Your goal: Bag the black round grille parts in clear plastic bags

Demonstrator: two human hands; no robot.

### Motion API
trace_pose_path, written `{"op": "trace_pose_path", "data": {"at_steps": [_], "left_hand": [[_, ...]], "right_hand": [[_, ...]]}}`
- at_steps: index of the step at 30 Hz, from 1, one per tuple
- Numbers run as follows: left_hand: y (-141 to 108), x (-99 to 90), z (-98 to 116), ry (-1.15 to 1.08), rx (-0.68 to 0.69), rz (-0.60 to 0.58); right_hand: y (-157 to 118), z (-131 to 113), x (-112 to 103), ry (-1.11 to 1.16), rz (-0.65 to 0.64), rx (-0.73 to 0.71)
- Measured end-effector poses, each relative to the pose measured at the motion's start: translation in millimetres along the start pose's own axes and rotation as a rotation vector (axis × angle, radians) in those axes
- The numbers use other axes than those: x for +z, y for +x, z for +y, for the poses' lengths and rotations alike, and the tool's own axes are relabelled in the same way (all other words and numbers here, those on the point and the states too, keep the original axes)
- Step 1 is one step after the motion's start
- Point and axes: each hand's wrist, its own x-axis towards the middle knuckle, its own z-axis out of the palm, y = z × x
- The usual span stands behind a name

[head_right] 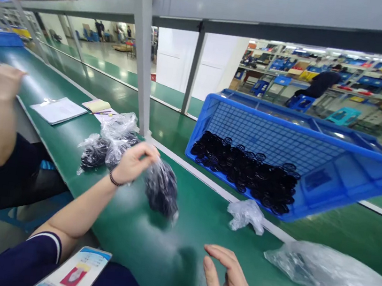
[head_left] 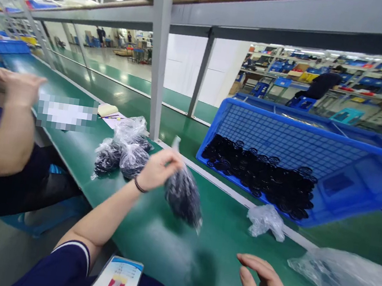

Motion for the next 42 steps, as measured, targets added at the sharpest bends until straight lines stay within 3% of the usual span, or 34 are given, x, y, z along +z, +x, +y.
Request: {"op": "trace_pose_path", "data": {"at_steps": [4, 5, 7, 10, 12, 15, 17, 20, 23, 25, 28, 31, 33, 35, 38, 40, 42], "left_hand": [[8, -38.5, -43, 0.358, -0.123, 0.234], [6, -43.5, -58, 0.473, -0.175, 0.243], [-3, -48.0, -88, 0.490, -0.236, 0.237], [-22, -44.3, -113, 0.513, -0.269, 0.224], [-36, -34.3, -113, 0.543, -0.247, 0.244], [-52, -6.0, -100, 0.590, -0.141, 0.316], [-62, 17.8, -91, 0.560, -0.074, 0.243], [-79, 49.2, -88, 0.490, -0.031, -0.015], [-95, 68.0, -97, 0.443, -0.076, -0.279], [-102, 75.8, -106, 0.435, -0.133, -0.383], [-99, 88.1, -120, 0.424, -0.176, -0.444], [-84, 105.6, -135, 0.431, -0.195, -0.444], [-70, 118.9, -144, 0.450, -0.225, -0.420], [-58, 131.9, -154, 0.474, -0.260, -0.385], [-43, 147.9, -165, 0.492, -0.298, -0.341], [-36, 154.7, -170, 0.487, -0.313, -0.321], [-29, 157.5, -176, 0.476, -0.328, -0.301]], "right_hand": [[9, 12, 1, -0.102, -0.104, -0.107], [15, 20, -1, -0.136, -0.121, -0.112], [29, 43, -6, -0.229, -0.122, -0.096], [56, 83, -17, -0.403, 0.028, -0.013], [74, 106, -18, -0.544, 0.094, 0.059], [95, 131, -9, -0.752, 0.050, 0.181], [100, 144, -1, -0.825, -0.042, 0.244], [98, 158, 0, -0.836, -0.128, 0.269], [88, 166, -22, -0.873, -0.047, 0.287], [80, 169, -46, -0.919, 0.053, 0.328], [68, 169, -80, -1.022, 0.119, 0.520], [60, 165, -97, -1.155, 0.110, 0.659], [59, 161, -95, -1.217, 0.177, 0.565], [63, 160, -83, -1.212, 0.265, 0.382], [74, 171, -52, -0.999, 0.247, 0.113], [79, 188, -29, -0.754, 0.159, 0.059], [83, 209, -14, -0.573, 0.135, 0.127]]}}
